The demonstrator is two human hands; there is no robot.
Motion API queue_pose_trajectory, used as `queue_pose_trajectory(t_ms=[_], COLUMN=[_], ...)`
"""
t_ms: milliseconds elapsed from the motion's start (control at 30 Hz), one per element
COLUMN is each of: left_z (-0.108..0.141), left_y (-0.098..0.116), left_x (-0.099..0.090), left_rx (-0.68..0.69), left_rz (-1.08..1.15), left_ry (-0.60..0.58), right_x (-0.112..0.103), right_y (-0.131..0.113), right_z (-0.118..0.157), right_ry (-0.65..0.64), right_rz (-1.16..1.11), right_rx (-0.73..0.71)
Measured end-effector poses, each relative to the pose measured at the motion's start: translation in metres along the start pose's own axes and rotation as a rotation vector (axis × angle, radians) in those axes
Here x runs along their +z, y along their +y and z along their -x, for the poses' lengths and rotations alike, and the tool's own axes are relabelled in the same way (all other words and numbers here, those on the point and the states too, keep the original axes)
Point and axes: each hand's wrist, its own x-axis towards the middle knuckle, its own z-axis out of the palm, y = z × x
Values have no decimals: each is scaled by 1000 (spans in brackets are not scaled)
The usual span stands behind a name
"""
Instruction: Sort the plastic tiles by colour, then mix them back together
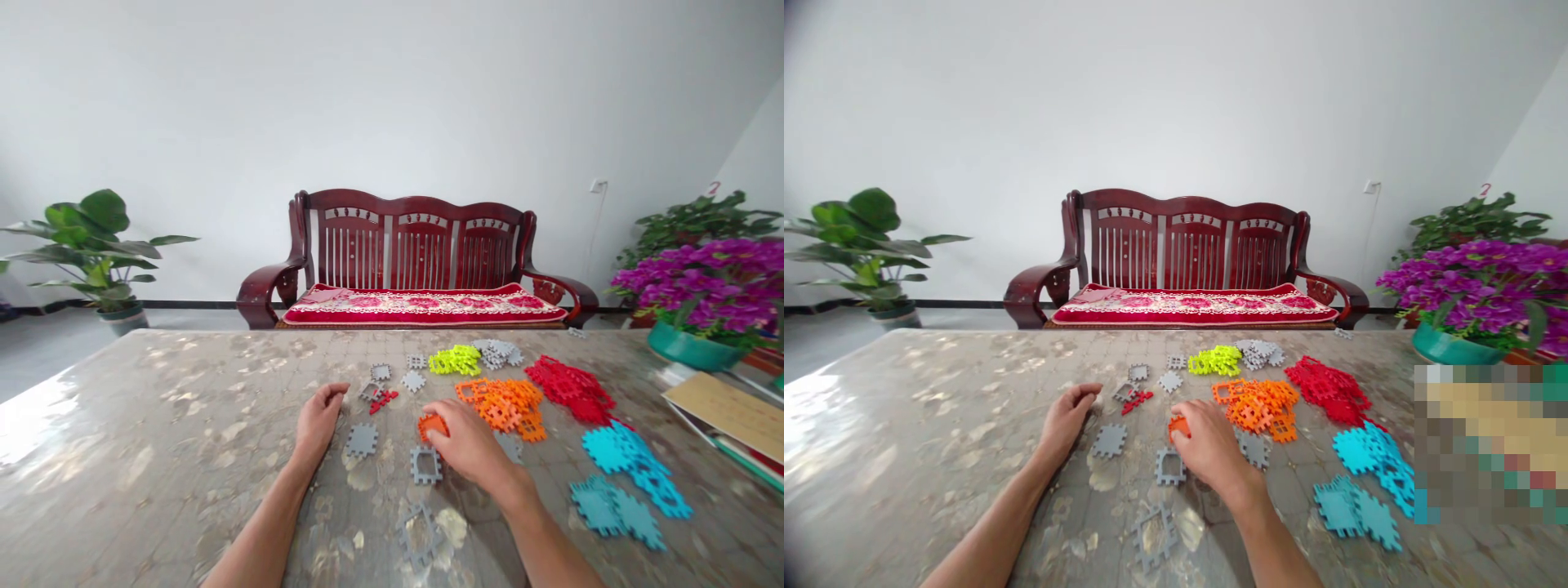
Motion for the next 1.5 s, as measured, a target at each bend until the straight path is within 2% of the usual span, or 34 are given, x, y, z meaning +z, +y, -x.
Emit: queue_pose_trajectory(t_ms=[133, 233, 333, 433, 500, 600, 733, 833, 933, 1133, 1267, 1400, 1500], left_z=[2, 3, 4, 5, 5, 6, 8, 11, 12, 9, 6, 4, 3], left_y=[4, 6, 6, 6, 7, 7, 8, 9, 10, 5, 1, -1, -4], left_x=[0, -1, -1, 0, 0, 1, 1, 2, 3, 4, 4, 3, 3], left_rx=[3, 19, 25, 27, 29, 48, 157, 234, 256, 266, 263, 272, 274], left_rz=[-19, -34, -42, -43, -50, -62, -155, -272, -341, -355, -357, -376, -392], left_ry=[1, -4, -15, 1, -4, -49, -89, -117, -133, -136, -144, -166, -164], right_x=[19, 31, 43, 56, 65, 76, 83, 81, 76, 67, 55, 29, 2], right_y=[-23, -35, -42, -48, -51, -53, -50, -46, -44, -46, -39, -10, 31], right_z=[-20, -39, -59, -74, -79, -80, -78, -77, -73, -60, -53, -49, -45], right_ry=[-75, -62, -23, -9, -26, -46, -21, 11, 15, -15, 4, 136, 256], right_rz=[-9, -16, 0, 59, 91, 90, 83, 106, 137, 207, 199, 71, -7], right_rx=[-129, -193, -171, -84, -60, -100, -165, -168, -170, -172, -150, -49, 84])
